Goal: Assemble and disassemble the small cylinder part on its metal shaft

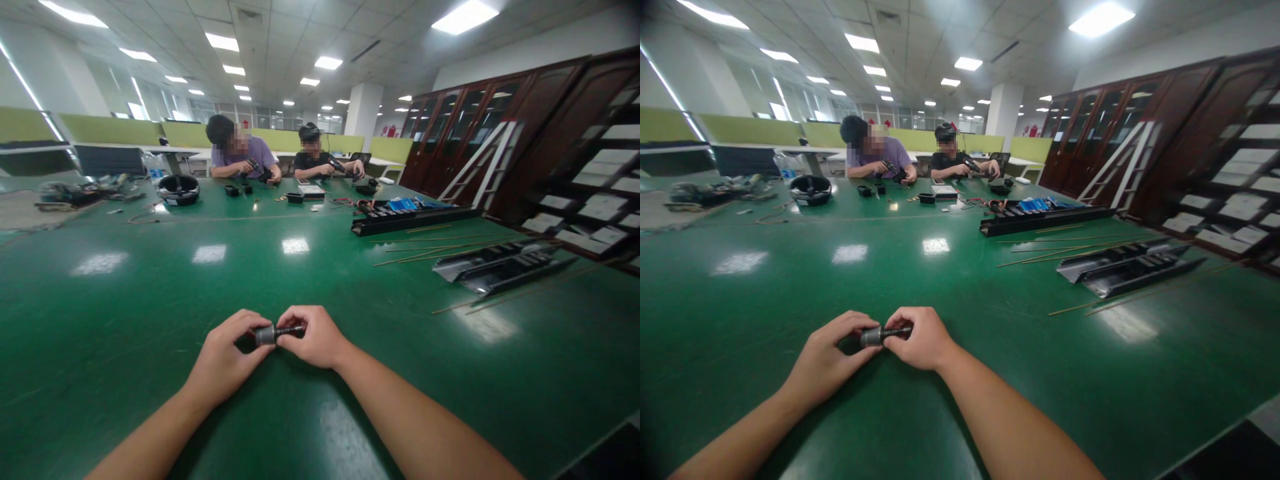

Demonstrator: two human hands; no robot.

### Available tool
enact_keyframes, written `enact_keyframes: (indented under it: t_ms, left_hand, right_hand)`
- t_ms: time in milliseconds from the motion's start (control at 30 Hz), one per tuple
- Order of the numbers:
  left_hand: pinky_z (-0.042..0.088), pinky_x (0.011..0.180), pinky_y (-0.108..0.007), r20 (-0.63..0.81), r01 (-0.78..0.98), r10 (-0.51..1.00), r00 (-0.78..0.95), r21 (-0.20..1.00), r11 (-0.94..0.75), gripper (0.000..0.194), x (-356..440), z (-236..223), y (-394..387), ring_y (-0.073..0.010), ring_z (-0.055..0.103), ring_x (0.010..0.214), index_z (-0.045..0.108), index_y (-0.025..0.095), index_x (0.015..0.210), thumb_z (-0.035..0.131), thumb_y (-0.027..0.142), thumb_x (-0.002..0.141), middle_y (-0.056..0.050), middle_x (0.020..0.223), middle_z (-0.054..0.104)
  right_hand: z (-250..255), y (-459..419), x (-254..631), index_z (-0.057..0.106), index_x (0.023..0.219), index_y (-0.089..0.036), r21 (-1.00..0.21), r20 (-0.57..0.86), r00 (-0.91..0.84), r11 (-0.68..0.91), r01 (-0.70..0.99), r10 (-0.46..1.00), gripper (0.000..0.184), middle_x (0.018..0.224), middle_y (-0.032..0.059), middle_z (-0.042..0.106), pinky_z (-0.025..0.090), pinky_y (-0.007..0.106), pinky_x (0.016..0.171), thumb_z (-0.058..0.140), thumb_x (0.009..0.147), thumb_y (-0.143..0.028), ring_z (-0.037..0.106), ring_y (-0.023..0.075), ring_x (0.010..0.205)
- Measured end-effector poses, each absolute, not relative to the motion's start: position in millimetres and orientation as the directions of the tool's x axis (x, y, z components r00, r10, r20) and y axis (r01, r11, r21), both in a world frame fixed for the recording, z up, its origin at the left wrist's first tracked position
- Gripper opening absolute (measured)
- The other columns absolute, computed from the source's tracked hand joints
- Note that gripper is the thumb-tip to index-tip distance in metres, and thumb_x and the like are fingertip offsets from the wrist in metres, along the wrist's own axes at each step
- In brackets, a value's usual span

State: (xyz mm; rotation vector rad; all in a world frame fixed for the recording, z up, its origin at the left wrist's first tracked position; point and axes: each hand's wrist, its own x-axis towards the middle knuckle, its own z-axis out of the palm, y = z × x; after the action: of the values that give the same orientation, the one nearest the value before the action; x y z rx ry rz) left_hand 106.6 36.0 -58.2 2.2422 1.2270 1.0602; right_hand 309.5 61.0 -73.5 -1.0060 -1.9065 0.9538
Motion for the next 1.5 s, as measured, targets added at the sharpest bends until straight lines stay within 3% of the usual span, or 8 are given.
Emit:
enact_keyframes:
  t_ms: [1500]
  left_hand:
    - [0.052,0.078,-0.028,0.460,0.580,0.836,0.297,0.609,-0.541,0.020,104.9,-59.0,34.6,-0.0173,0.064,0.088,0.070,0.023,0.097,0.073,0.031,0.079,-0.002,0.095,0.066]
  right_hand:
    - [-71.7,65.4,313.4,0.076,0.081,-0.017,-0.865,0.239,-0.416,0.387,0.320,0.877,0.013,0.069,0.0005,0.069,0.042,0.022,0.057,0.074,0.071,-0.024,0.059,0.0131,0.062]
